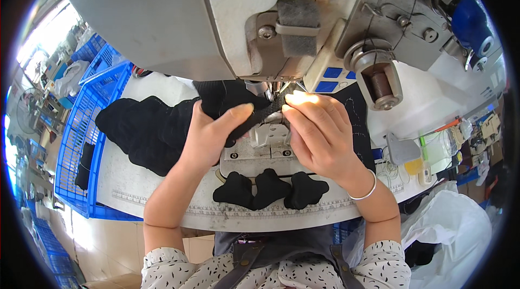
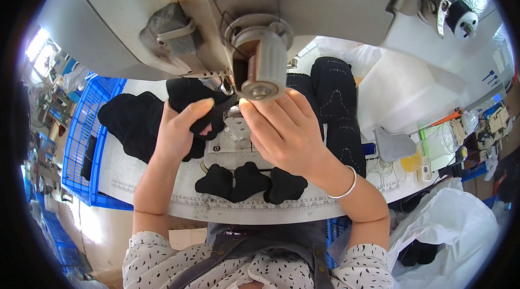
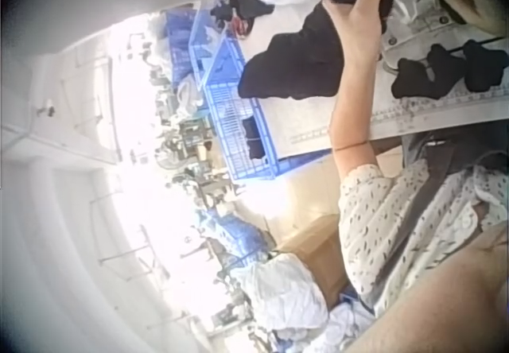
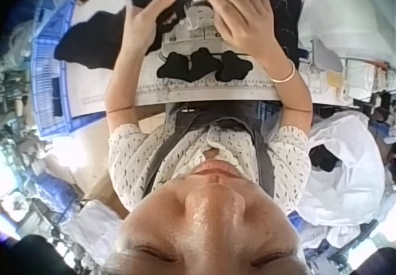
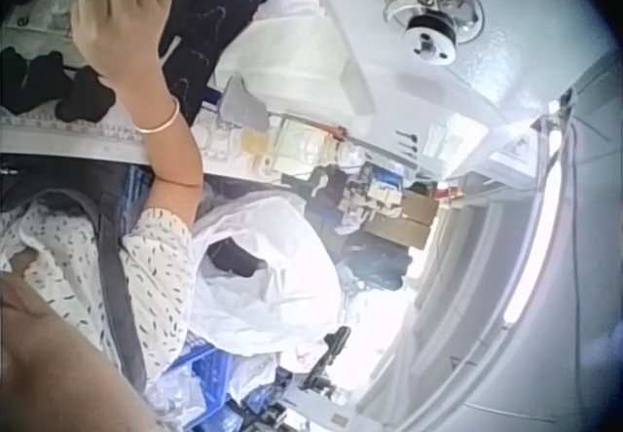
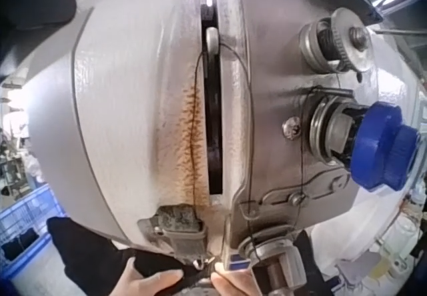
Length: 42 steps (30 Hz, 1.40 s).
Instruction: Stitching pieces of black fabric together using an industrial sewing machine.
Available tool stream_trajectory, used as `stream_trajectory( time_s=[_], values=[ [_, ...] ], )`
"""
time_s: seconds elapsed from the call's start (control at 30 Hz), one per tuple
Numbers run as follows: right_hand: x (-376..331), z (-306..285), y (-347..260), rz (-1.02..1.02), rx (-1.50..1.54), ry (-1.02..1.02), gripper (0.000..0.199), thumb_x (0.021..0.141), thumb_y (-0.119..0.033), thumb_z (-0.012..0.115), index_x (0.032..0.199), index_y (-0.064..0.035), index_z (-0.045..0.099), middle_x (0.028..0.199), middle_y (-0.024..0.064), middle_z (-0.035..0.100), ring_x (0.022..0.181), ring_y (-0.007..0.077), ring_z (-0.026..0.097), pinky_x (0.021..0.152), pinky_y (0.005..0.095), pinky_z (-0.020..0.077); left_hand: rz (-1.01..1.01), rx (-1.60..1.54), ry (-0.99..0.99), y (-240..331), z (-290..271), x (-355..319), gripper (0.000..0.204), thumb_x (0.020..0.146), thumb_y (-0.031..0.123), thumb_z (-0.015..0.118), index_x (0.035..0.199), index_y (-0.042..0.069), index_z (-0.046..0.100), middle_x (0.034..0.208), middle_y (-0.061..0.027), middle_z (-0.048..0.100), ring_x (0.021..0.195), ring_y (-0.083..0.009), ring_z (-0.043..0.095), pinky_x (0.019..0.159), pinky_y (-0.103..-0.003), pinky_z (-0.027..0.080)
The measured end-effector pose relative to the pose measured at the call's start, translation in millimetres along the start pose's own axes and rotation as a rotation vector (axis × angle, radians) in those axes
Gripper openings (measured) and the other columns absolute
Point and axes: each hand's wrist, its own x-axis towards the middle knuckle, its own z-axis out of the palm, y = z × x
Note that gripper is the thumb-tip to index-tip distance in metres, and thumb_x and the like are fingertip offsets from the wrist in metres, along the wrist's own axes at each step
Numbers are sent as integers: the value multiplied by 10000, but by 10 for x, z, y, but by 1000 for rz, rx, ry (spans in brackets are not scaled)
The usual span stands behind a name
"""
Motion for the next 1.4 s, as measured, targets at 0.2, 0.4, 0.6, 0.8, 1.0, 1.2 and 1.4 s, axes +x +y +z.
stream_trajectory(
  time_s=[0.2,0.4,0.6,0.8,1.0,1.2,1.4],
  values=[
    [6,-40,49,-36,-6,-36,339,621,30,575,961,26,589,967,129,598,834,277,583,716,362,471,308,79,53,-254,292,-252,254,840,15,559,1094,10,539,1027,-14,582,937,-87,533,816,-219,417],
    [-17,-48,27,-12,-8,-49,337,630,26,568,966,21,589,979,130,600,843,276,587,729,362,464,299,-34,112,-326,357,-245,225,860,47,551,1084,16,542,1039,-9,577,970,-81,516,845,-224,404],
    [-19,-10,66,-23,-13,-23,311,640,-11,605,950,19,593,970,117,587,831,264,583,727,362,457,25,57,150,-169,518,-327,164,891,89,511,1034,17,543,835,-42,602,641,-98,551,519,-226,451],
    [-22,-30,53,-38,19,-7,273,651,-75,637,911,-1,599,940,99,581,815,244,582,725,364,454,-25,-201,73,-168,371,-342,187,869,133,510,1012,16,539,753,-58,594,529,-117,530,404,-227,400],
    [-22,-37,29,-93,32,17,320,565,39,653,876,-19,609,883,85,591,782,255,577,675,359,472,-72,-111,110,-153,274,-419,159,875,192,588,931,43,587,754,-9,592,549,-66,533,467,-199,431],
    [-13,-46,10,-143,14,25,174,640,-90,620,811,-57,614,871,44,586,804,194,584,733,322,462,-43,-61,91,-106,293,-456,142,862,178,615,899,42,599,714,14,581,515,-46,511,447,-180,412],
    [-11,-115,37,-180,-16,29,141,642,-91,612,781,-65,611,838,31,591,780,180,587,752,323,463,-46,-69,149,-105,415,-489,159,861,194,619,876,36,616,714,17,579,513,-41,501,443,-178,404]
  ],
)
